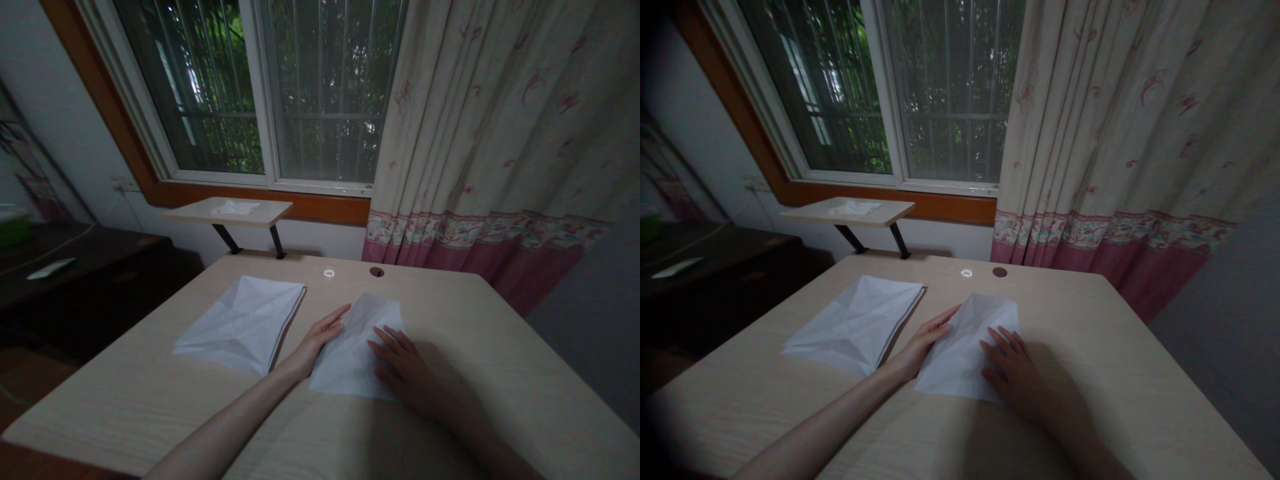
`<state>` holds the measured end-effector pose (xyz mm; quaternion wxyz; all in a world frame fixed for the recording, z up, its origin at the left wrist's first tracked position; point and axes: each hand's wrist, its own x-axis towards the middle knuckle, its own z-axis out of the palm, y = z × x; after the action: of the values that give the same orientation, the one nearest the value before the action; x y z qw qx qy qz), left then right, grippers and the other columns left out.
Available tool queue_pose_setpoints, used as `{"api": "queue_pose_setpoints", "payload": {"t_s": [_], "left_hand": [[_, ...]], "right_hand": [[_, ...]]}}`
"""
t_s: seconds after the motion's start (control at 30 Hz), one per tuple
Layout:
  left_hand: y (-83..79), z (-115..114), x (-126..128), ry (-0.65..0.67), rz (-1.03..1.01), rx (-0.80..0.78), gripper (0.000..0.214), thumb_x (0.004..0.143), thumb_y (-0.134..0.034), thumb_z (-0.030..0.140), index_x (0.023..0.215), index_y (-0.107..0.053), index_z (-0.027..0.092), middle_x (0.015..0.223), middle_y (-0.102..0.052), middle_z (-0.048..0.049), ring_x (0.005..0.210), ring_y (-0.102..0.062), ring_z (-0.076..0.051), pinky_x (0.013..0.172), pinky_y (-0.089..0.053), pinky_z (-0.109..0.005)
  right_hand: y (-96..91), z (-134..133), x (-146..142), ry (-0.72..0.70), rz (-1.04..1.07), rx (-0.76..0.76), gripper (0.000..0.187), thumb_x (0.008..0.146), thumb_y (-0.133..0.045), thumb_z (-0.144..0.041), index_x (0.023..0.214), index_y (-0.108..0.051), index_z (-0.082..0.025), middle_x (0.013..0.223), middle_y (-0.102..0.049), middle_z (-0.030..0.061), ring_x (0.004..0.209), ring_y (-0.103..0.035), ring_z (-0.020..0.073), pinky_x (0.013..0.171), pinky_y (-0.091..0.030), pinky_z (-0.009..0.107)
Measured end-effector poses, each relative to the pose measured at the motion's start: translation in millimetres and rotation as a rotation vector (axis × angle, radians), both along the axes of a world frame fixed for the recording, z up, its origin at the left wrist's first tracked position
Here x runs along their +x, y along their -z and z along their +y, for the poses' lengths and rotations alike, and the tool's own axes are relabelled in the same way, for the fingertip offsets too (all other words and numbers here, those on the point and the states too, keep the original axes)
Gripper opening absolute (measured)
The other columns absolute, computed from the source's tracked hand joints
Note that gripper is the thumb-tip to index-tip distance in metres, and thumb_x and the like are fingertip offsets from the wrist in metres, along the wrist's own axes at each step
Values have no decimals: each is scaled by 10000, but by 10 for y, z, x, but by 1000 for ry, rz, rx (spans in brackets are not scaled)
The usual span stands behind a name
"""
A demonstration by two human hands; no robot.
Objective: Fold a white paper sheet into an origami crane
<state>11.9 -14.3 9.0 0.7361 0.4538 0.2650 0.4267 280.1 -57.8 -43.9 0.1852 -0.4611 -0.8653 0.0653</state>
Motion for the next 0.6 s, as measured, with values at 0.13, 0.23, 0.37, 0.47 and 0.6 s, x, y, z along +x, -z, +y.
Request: {"api": "queue_pose_setpoints", "payload": {"t_s": [0.13, 0.23, 0.37, 0.47, 0.6], "left_hand": [[-20, -29, 12, 20, -16, 70, 633, 854, -721, 496, 1396, -588, 197, 1400, -604, -130, 1362, -480, -350, 1176, -262, -461], [-24, -68, 23, 58, -6, 109, 629, 875, -677, 559, 1399, -585, 224, 1414, -594, -123, 1373, -471, -358, 1192, -227, -503], [-85, -147, 16, 129, 80, 220, 681, 884, -592, 670, 1421, -561, 252, 1458, -551, -121, 1391, -449, -366, 1203, -190, -544], [-166, -195, -9, 192, 205, 333, 645, 922, -515, 674, 1434, -541, 283, 1501, -506, -97, 1431, -399, -347, 1215, -162, -544], [-215, -197, -28, 228, 347, 514, 627, 933, -443, 698, 1355, -627, 272, 1477, -532, -109, 1439, -387, -340, 1213, -169, -544]], "right_hand": [[63, 105, 45, 117, 217, 45, 409, 1034, -405, -427, 1398, -561, -323, 1508, -503, 41, 1413, -427, 249, 1175, -372, 484], [105, 157, 73, 223, 415, 99, 438, 1027, -388, -447, 1441, -494, -346, 1480, -520, 53, 1379, -469, 265, 1160, -378, 533], [70, 156, 113, 408, 602, 18, 493, 1023, -373, -494, 1479, -438, -318, 1510, -485, 76, 1393, -453, 283, 1137, -401, 536], [23, 160, 146, 493, 710, -8, 511, 1021, -361, -519, 1453, -479, -272, 1508, -487, 102, 1386, -457, 294, 1120, -416, 518], [63, 212, 189, 520, 774, 20, 531, 1024, -335, -525, 1451, -479, -245, 1506, -487, 115, 1379, -460, 288, 1121, -407, 499]]}}
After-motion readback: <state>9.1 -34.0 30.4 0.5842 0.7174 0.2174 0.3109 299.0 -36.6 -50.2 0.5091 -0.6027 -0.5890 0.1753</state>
